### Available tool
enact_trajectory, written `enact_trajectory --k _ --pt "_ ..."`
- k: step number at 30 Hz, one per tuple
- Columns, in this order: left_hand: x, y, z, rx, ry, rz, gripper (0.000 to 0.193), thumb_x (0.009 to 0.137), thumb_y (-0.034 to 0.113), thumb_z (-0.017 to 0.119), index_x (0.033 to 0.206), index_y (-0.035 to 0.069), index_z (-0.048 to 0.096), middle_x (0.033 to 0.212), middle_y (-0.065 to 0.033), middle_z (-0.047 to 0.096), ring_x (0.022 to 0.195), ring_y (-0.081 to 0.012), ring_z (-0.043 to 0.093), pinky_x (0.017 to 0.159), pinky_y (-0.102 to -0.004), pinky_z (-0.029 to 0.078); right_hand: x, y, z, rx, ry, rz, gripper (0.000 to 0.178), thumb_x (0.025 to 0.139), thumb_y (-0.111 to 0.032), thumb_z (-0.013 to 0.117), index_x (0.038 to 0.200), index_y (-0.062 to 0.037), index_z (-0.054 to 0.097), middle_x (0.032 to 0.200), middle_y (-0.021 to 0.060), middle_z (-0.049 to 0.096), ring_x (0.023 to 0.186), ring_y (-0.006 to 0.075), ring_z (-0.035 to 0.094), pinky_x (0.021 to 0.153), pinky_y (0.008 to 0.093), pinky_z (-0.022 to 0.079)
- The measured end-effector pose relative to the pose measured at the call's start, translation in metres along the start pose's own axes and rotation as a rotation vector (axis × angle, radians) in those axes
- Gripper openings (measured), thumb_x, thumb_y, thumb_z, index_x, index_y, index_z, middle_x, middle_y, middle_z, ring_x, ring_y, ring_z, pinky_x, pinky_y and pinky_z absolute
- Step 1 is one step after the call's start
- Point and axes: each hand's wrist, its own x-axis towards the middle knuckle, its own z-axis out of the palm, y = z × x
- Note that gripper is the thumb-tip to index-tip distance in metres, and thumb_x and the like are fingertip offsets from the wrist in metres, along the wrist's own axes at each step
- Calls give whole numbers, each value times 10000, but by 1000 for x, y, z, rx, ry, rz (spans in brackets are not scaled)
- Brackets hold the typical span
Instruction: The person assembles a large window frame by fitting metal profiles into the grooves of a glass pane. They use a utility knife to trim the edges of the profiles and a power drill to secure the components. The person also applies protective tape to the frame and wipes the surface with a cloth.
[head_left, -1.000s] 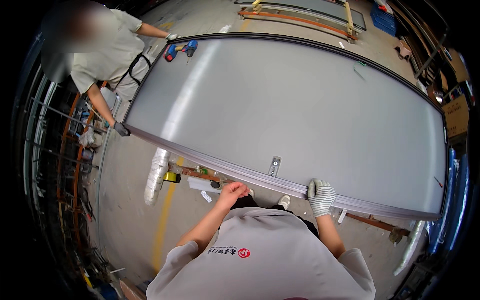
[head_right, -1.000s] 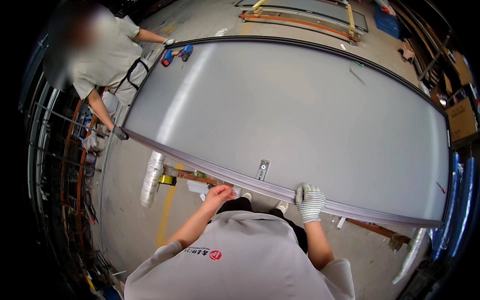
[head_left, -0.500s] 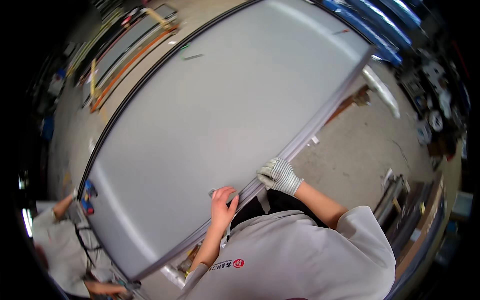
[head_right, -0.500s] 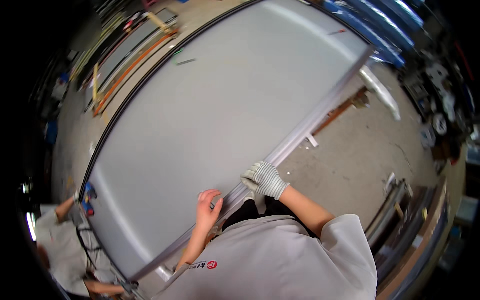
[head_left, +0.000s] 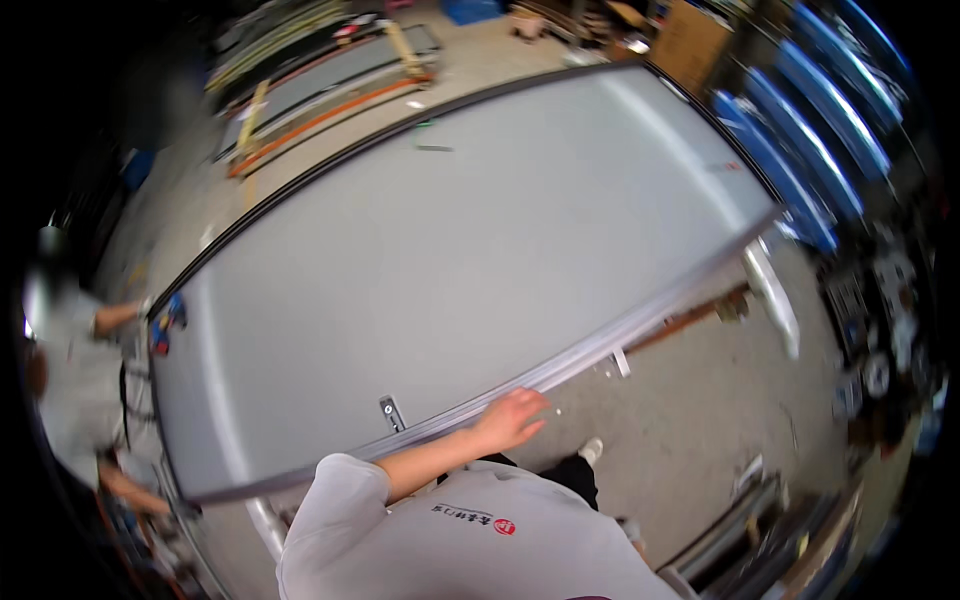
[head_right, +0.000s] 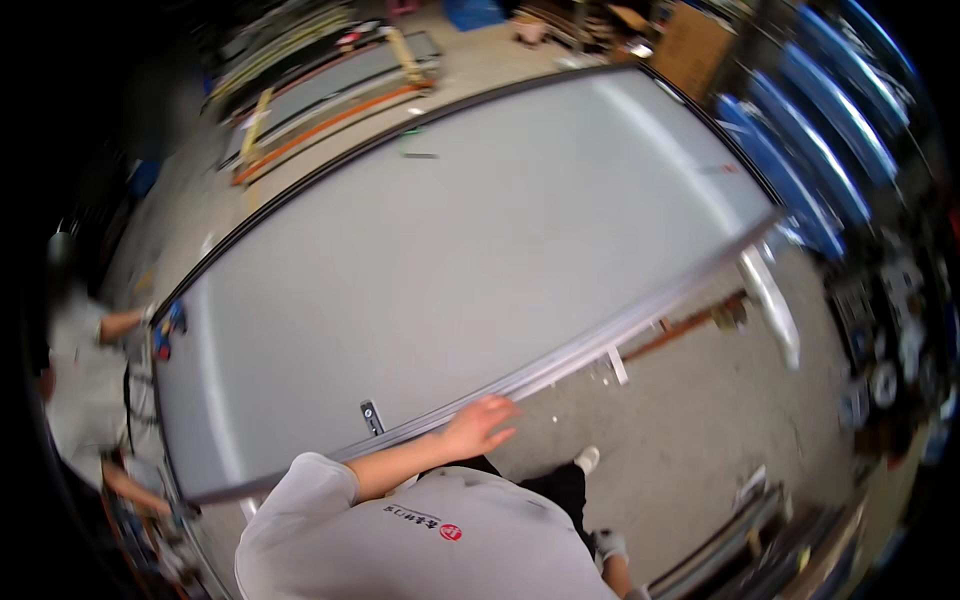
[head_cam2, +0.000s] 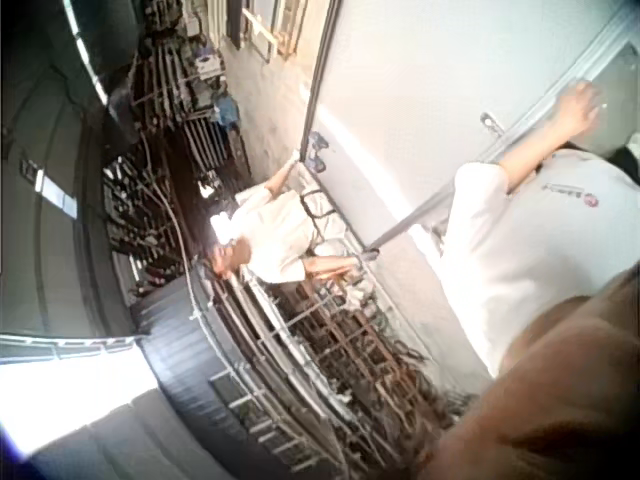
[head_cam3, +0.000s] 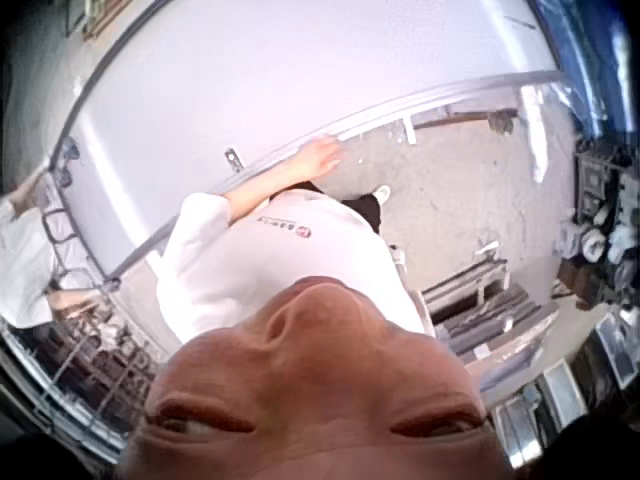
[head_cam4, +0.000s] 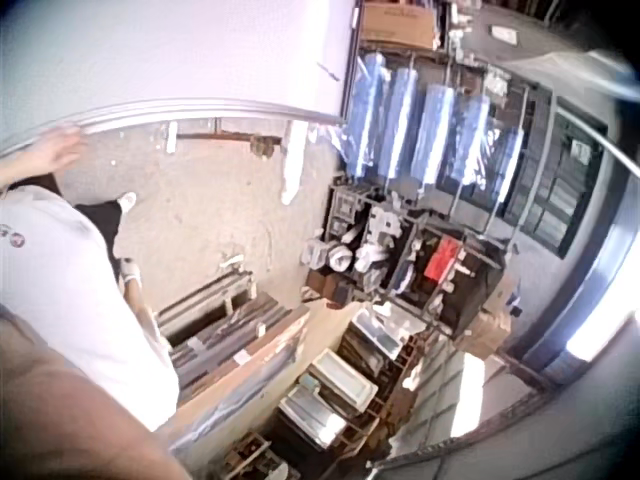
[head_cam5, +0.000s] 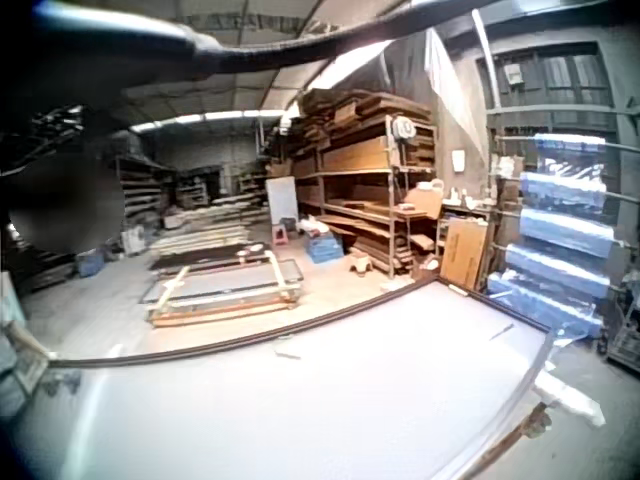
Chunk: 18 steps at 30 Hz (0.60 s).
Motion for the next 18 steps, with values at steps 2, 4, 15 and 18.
enact_trajectory --k 2,4,15,18 --pt "12 10 25 27 -92 -59 321 791 178 640 1080 63 559 1078 -115 560 1029 -303 530 863 -409 465 41 53 2 57 -41 -74 365 787 -340 597 989 -42 662 956 162 649 887 263 634 781 360 495" --pt "12 13 52 85 12 -178 342 783 183 641 1091 65 550 1087 -105 555 1037 -305 525 864 -415 463 96 95 -29 52 -75 -138 300 794 -290 596 946 -39 660 890 135 649 816 239 627 725 349 493" --pt "10 99 -23 718 923 -985 862 728 374 683 1366 -39 277 1350 -299 328 1217 -438 357 1006 -492 339 247 -20 -352 336 329 -672 168 832 -104 597 946 13 632 830 114 656 732 174 591 702 315 495" --pt "10 121 -85 1029 1398 -834 944 743 401 709 1417 0 183 1427 -274 214 1288 -448 252 1051 -521 251 215 -89 -408 344 374 -927 169 830 -97 593 958 2 638 837 130 654 745 185 598 718 318 494"
